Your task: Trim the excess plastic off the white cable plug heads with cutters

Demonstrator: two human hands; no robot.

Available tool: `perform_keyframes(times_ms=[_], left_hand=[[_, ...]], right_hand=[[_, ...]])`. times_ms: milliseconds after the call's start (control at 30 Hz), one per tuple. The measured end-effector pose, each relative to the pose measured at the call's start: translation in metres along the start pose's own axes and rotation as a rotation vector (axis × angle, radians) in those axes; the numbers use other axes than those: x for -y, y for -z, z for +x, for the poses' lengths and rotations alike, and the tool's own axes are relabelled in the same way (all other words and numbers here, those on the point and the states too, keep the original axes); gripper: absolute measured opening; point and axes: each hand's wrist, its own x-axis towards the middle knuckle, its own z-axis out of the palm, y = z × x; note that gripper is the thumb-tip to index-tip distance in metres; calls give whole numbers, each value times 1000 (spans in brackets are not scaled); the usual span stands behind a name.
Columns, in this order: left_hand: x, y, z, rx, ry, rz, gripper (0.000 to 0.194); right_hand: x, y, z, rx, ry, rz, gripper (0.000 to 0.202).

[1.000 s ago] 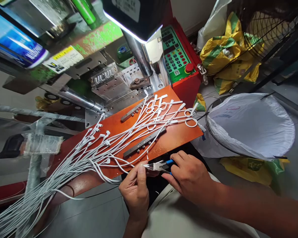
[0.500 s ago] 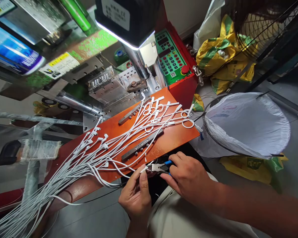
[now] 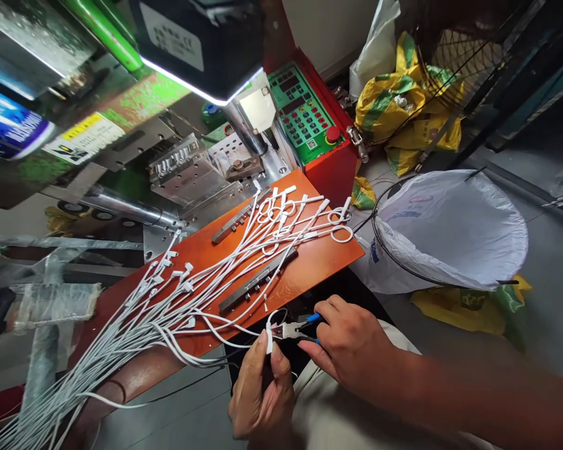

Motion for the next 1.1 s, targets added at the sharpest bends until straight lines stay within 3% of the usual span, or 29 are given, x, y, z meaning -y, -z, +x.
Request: perform_keyframes(times_ms=[333, 533, 667, 767, 900, 1100], left_hand=[[-1, 8, 9, -10, 53, -87, 37], [-10, 16, 20, 72, 395, -308, 18], [-15, 13, 28, 82, 665, -486, 20], [-18, 9, 33, 62, 782, -590, 24], [-20, 9, 35, 124, 742, -575, 25], [-17, 10, 37, 147, 619, -524, 22]], right_hand=[[-23, 8, 8, 28, 192, 50, 57], [-29, 25, 12, 76, 245, 31, 51], [-30, 32, 17, 19, 247, -21, 44], [-28, 31, 19, -4, 238, -46, 45], [-24, 26, 23, -55, 262, -63, 49], [-22, 14, 22, -15, 262, 31, 56]])
